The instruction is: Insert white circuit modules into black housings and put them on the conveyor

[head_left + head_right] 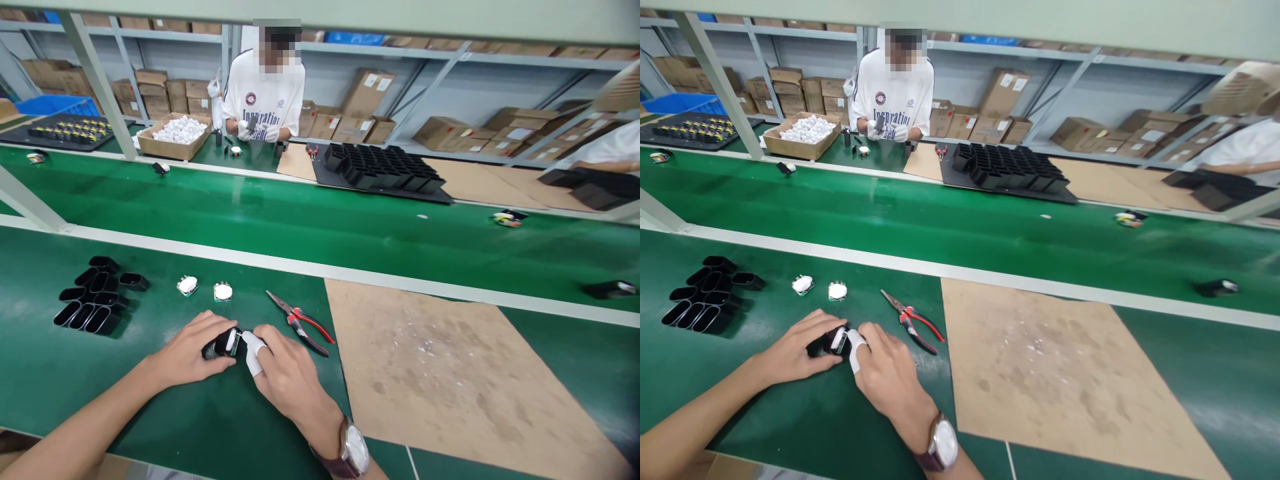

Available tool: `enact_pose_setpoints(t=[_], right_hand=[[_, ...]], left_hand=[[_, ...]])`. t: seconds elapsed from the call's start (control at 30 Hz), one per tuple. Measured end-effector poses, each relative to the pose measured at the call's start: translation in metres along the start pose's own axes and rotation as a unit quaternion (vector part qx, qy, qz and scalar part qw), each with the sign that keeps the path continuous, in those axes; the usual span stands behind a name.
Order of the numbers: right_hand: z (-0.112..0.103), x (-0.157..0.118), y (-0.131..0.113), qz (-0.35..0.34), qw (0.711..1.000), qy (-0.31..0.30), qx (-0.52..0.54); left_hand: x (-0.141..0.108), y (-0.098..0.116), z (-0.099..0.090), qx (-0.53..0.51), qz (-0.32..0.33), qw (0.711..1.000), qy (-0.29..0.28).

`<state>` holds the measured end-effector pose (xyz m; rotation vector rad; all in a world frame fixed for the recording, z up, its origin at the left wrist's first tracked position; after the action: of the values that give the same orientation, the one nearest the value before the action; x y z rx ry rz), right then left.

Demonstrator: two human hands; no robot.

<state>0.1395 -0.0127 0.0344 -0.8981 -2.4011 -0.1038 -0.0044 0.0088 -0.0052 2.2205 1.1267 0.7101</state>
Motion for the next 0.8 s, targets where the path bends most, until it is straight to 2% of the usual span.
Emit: enact_pose_setpoints(t=[0.27, 0.8], right_hand=[[-0.001, -0.002, 0.001, 0.007, 0.999, 0.006, 0.045], [0.001, 0.003, -0.006, -0.017, 0.999, -0.013, -0.025]], left_hand=[[-0.001, -0.006, 0.001, -0.041, -0.029, 0.999, -0.019], [-0.004, -0.016, 0.012, -0.019, -0.076, 0.995, -0.056]])
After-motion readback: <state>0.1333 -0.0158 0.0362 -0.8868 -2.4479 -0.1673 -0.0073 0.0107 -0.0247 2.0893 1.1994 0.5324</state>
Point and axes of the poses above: each hand's wrist, its own x-axis towards the middle knuckle, its own z-axis out of the palm, y = z × x, the point moved 9 cm from there along x, towards the middle knuckle, and after that the axes turned 2 degrees about -z, right-handed, at the moved point
